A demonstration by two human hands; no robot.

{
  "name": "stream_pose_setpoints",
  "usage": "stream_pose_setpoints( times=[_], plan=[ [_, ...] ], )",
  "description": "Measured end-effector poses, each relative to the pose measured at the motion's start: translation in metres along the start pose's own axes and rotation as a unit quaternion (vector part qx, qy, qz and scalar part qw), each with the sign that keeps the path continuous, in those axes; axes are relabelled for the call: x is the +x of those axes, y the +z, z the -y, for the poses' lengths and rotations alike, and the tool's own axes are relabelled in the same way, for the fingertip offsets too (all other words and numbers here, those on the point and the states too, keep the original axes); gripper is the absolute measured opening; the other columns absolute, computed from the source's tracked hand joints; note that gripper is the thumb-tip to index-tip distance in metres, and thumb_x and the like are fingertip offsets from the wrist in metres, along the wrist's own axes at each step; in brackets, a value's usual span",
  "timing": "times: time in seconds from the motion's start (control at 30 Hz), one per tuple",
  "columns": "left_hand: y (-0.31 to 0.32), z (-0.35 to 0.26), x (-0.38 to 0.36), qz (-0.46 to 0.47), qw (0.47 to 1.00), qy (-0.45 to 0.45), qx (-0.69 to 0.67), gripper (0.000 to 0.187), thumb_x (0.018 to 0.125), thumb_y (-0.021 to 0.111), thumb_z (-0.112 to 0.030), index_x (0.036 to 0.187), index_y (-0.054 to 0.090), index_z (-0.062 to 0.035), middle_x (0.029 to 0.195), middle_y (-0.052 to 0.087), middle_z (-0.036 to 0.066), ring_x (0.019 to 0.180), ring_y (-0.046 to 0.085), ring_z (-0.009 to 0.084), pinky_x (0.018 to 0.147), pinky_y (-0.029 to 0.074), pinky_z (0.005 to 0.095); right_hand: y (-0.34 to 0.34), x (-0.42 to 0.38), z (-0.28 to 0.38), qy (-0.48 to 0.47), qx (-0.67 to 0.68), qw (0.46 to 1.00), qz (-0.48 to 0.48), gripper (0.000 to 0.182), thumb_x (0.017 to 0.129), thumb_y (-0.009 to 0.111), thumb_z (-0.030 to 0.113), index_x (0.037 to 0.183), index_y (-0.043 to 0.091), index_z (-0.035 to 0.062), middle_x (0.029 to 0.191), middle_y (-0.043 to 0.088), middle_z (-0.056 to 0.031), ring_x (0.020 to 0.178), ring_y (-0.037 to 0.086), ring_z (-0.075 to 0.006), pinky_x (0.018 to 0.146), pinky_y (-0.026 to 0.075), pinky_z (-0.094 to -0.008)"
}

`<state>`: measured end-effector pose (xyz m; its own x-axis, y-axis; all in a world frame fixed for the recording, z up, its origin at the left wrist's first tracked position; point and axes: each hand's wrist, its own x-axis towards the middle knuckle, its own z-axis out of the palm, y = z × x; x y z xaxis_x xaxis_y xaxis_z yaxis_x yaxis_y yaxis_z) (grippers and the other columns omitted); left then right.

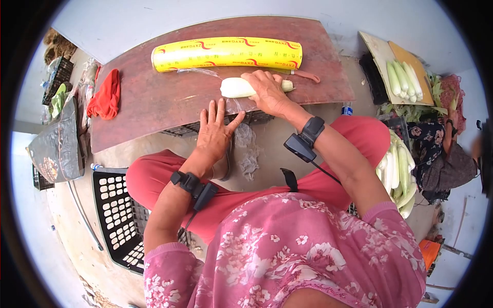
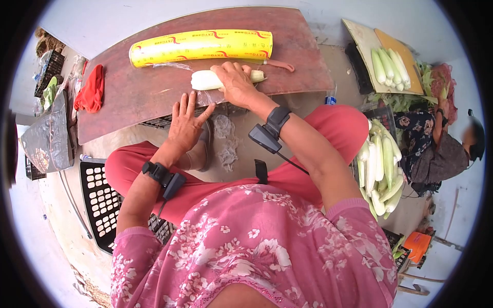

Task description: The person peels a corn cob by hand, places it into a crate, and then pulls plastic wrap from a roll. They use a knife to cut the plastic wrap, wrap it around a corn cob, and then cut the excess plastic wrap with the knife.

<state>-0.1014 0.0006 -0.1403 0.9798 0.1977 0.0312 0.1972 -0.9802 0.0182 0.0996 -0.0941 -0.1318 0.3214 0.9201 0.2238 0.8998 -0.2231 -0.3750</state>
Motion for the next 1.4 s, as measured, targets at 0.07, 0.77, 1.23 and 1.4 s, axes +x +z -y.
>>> stream_pose_setpoints(
  times=[0.07,0.77,1.23,1.4],
  plan=[
    [-0.002,0.001,0.000,-0.001,1.000,-0.002,-0.016,0.064,0.083,0.059,-0.008,0.142,0.045,-0.0297,0.150,0.029,0.026,0.138,0.029,0.0442,0.110,0.027,0.0540,0.001,-0.001,-0.003,-0.015,0.007,1.000,-0.013,0.061,0.075,0.074,0.007,0.131,0.050,0.0164,0.116,0.054,-0.0064,0.112,0.050,-0.0269,0.095,0.031,-0.0427],
    [0.011,0.025,0.025,-0.169,0.960,-0.129,-0.184,0.016,0.079,0.072,-0.015,0.095,0.070,-0.0126,0.087,0.060,0.007,0.092,0.056,0.0282,0.091,0.036,0.0439,0.007,-0.009,-0.002,-0.036,-0.017,0.998,-0.046,0.061,0.076,0.069,0.003,0.132,0.049,0.0139,0.115,0.052,-0.0079,0.112,0.049,-0.0261,0.094,0.029,-0.0411],
    [0.016,0.030,0.029,-0.198,0.958,-0.080,-0.188,0.008,0.084,0.061,-0.008,0.092,0.058,-0.0074,0.090,0.058,0.010,0.092,0.054,0.0305,0.093,0.034,0.0441,0.004,-0.007,-0.004,-0.031,-0.026,0.999,-0.009,0.062,0.077,0.069,0.004,0.134,0.047,0.0137,0.117,0.052,-0.0086,0.113,0.049,-0.0256,0.094,0.029,-0.0413],
    [-0.014,0.025,0.033,-0.221,0.962,-0.032,-0.156,0.008,0.085,0.059,-0.003,0.092,0.055,-0.0056,0.093,0.056,0.013,0.093,0.053,0.0336,0.091,0.036,0.0439,-0.002,-0.007,-0.005,-0.051,-0.010,0.999,0.008,0.061,0.078,0.069,0.006,0.135,0.046,0.0141,0.120,0.052,-0.0084,0.112,0.048,-0.0260,0.094,0.030,-0.0414]
  ],
)
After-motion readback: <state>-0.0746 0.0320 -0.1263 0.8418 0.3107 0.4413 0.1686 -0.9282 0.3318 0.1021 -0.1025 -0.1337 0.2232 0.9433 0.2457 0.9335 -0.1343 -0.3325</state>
